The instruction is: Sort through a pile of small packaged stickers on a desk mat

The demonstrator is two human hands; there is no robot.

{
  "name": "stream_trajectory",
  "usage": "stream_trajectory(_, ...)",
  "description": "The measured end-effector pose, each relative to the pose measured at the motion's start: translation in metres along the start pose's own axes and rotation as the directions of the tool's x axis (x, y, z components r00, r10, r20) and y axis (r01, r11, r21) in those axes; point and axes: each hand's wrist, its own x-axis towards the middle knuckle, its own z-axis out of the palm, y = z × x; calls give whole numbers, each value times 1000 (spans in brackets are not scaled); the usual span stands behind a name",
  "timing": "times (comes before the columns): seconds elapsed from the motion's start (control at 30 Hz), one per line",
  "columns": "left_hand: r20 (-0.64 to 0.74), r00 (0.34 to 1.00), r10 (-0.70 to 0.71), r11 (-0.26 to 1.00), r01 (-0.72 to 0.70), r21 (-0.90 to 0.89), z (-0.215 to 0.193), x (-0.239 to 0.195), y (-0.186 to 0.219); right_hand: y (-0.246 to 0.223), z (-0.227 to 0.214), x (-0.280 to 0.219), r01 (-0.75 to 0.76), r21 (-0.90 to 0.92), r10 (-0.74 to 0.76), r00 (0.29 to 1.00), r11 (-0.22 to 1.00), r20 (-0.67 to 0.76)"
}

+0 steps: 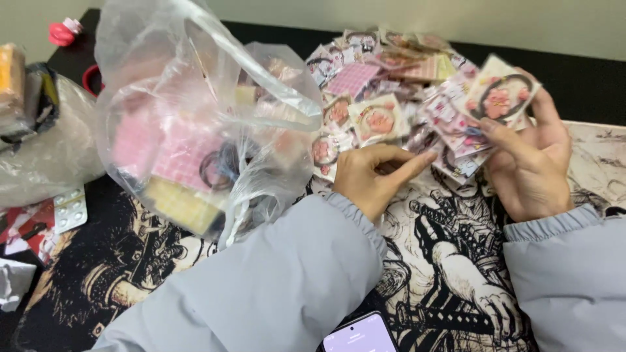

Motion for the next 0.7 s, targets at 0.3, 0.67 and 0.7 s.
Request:
stream_trajectory(0.3, -156, 955, -254, 916, 185, -356, -17, 8, 40, -25, 21, -7, 143, 141, -134, 989, 980, -70)
stream_trajectory(0.67, 24, 891, -454, 748, 395, -533, 21, -10, 20, 26, 35, -32, 413, -367, -282, 890, 833, 359)
stream_trajectory(0.7, 28, 882, -471, 726, 406, -555, 21, -4, 28, 24, 32, -30, 539, -496, -318, 828, 681, 462)
